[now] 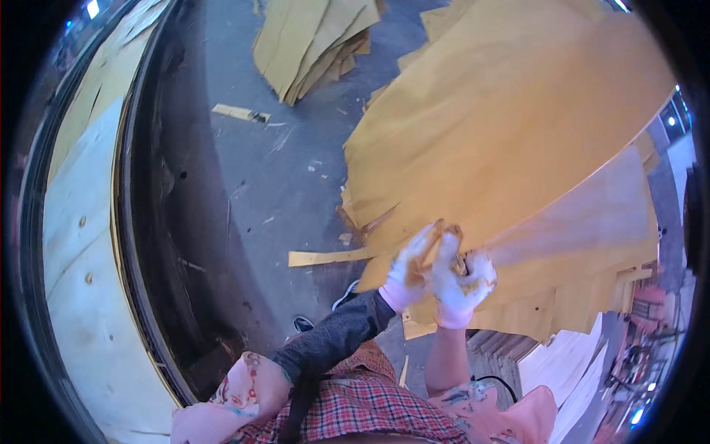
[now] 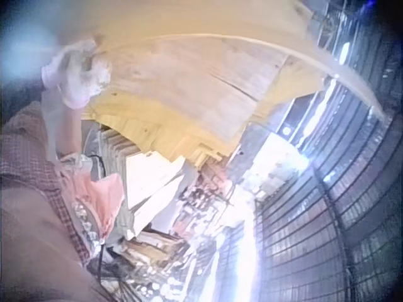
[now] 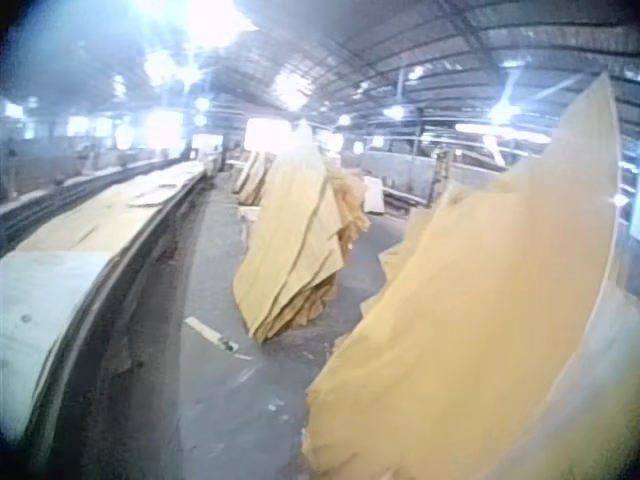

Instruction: The person assembles large plywood sheets on a long production table by hand, fitting the edges together, picking up thin wooden strips and smaller sheets from nearby stacks, and laying them onto the table surface.

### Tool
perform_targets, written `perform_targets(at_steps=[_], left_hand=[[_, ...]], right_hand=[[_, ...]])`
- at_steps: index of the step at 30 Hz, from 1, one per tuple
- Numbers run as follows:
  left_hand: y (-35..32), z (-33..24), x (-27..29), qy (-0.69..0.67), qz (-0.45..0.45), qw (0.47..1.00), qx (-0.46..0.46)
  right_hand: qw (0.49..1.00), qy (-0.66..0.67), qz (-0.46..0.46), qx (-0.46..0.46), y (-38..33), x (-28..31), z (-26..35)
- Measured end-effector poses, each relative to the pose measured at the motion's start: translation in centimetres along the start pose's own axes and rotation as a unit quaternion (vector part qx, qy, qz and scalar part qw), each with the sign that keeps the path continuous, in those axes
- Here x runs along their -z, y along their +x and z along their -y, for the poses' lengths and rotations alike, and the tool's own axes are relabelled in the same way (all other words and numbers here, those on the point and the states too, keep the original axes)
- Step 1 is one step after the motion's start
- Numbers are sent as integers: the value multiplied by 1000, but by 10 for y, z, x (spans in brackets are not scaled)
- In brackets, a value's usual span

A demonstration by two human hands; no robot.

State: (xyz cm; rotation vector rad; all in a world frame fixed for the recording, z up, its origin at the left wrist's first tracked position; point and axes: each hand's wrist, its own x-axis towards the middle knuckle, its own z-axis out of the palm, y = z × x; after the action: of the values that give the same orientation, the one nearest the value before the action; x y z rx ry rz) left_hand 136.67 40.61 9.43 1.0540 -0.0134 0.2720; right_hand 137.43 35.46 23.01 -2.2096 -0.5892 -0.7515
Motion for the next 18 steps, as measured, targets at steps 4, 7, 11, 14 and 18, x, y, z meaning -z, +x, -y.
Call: perform_targets(at_steps=[4,7,11,14,18], left_hand=[[4,-129,60,208,-34,964,-164],[3,-163,117,138,-117,974,-135],[-5,-224,139,209,-161,964,-44],[19,-241,141,220,-122,963,-98],[-19,-300,213,60,-110,987,-102]], right_hand=[[993,93,-3,73,4,-31,49],[838,438,85,-315,-10,-63,61],[720,435,135,-523,-61,-166,-84],[888,196,213,-358,-87,-252,-288],[891,137,308,-304,-24,-403,-185]])
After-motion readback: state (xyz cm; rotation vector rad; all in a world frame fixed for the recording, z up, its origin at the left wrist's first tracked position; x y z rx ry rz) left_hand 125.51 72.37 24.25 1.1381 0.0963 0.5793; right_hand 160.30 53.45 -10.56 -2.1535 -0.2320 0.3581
